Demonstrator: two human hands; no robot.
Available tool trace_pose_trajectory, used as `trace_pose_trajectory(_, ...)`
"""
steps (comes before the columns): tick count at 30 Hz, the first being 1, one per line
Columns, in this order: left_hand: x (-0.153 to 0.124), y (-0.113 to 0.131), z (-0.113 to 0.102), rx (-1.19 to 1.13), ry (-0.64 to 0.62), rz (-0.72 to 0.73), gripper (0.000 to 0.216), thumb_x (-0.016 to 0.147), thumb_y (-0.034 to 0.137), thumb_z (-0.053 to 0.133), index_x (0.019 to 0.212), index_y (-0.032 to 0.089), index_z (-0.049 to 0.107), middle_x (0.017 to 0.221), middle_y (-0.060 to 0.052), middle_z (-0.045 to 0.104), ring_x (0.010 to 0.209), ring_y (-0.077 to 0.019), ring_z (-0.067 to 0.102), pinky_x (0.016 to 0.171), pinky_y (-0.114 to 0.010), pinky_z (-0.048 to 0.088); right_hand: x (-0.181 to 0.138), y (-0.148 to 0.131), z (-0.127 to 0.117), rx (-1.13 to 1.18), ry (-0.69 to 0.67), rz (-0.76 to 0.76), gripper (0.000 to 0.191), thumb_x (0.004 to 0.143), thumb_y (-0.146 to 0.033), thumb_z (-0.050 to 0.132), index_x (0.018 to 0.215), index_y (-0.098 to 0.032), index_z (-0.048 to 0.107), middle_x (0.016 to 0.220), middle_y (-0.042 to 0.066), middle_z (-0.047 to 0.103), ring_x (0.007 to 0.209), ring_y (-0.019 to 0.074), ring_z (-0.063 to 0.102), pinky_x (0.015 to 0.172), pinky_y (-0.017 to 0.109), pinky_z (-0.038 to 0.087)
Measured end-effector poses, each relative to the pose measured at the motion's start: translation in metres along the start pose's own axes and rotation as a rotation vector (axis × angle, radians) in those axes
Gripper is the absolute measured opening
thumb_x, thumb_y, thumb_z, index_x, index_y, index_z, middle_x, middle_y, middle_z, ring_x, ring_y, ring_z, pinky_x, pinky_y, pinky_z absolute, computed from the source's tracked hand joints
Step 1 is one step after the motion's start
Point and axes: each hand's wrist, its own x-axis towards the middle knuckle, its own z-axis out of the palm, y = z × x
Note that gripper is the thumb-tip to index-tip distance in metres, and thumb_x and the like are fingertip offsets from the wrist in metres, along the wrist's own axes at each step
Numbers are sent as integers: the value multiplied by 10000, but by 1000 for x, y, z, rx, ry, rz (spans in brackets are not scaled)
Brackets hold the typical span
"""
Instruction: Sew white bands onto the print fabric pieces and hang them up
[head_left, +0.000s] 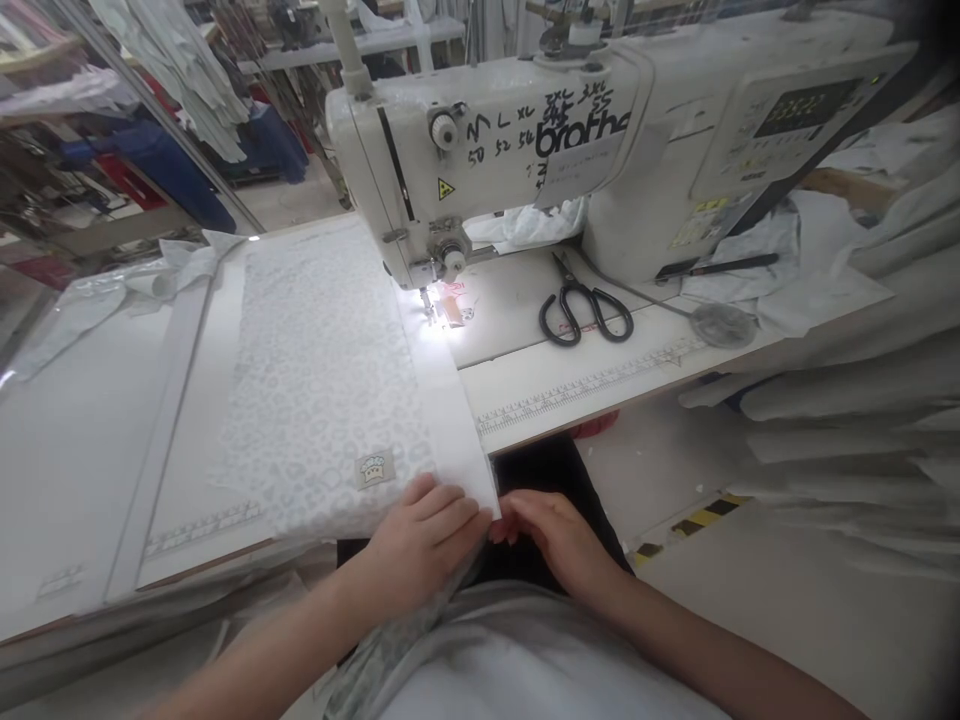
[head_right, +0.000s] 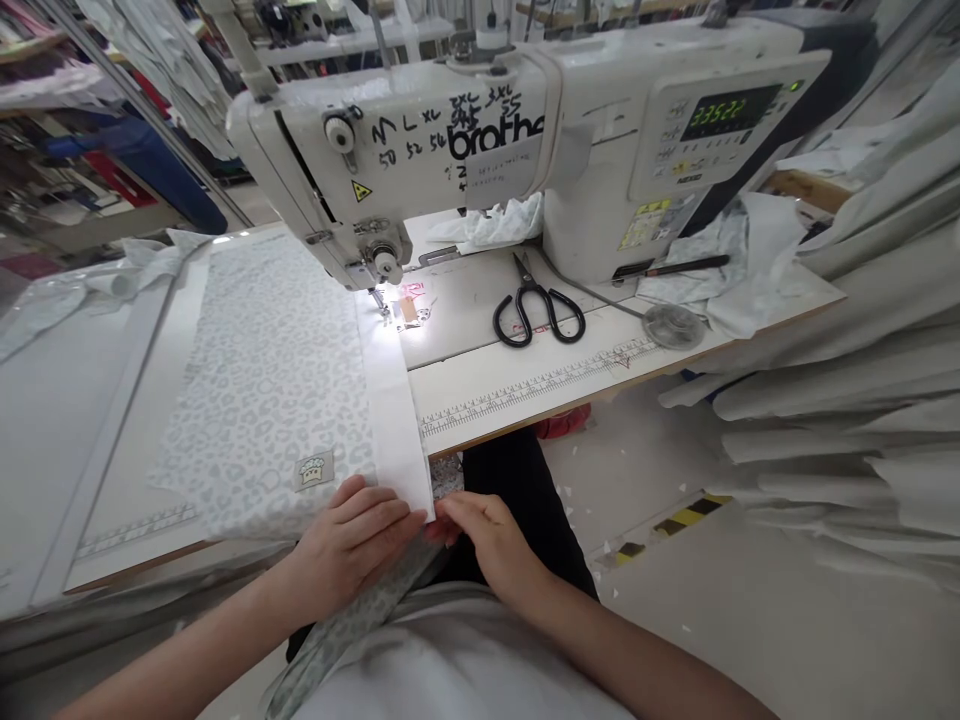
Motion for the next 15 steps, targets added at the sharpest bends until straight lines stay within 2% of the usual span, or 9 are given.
trace_pose_trajectory(3,3,5,2,20,67,-51,128,863,116,482,934,160,579,801,-14,636,778,-151,556,760,-338,359,-1,4,-4,118,-39,34,427,896,-360,313,700,-148,627,639,45,613,633,157,552,605,277,436)
trace_pose_trajectory(5,4,8,4,3,88,-92,124,861,116,476,917,161,577,796,-13,636,775,-150,557,755,-340,363,-2,1,-7,-17,-53,-7,418,913,-330,295,727,-148,621,662,51,613,645,159,558,608,283,451)
trace_pose_trajectory(7,4,11,6,-36,92,-130,123,850,119,487,920,169,575,803,-11,635,769,-143,554,741,-331,373,-3,-7,-10,-353,-11,-203,290,897,-274,373,809,-154,623,772,67,620,722,170,565,661,307,476)
trace_pose_trajectory(9,4,13,6,-73,102,-156,122,832,119,510,919,178,573,802,-6,631,752,-134,545,731,-321,383,0,-17,-14,-732,1,-532,163,863,-194,464,931,-167,609,932,89,614,880,194,559,780,356,480)
trace_pose_trajectory(11,6,12,3,-118,109,-164,128,820,107,519,903,188,572,796,0,631,741,-129,540,747,-321,395,6,-25,-16,-981,-70,-845,179,859,-125,477,992,-172,587,1002,92,617,994,201,533,863,378,459)
trace_pose_trajectory(13,10,4,-4,-217,118,-205,108,816,122,522,885,195,561,807,-5,629,778,-138,549,777,-326,417,13,-31,-18,-1097,-169,-1005,177,873,-84,455,954,-167,589,953,74,648,973,181,545,844,344,472)
trace_pose_trajectory(15,13,-12,-13,-328,153,-343,109,840,162,496,931,197,544,905,-34,624,884,-159,558,812,-332,449,19,-34,-18,-1153,-206,-1059,177,881,-75,445,896,-160,599,889,65,665,900,169,562,781,310,490)
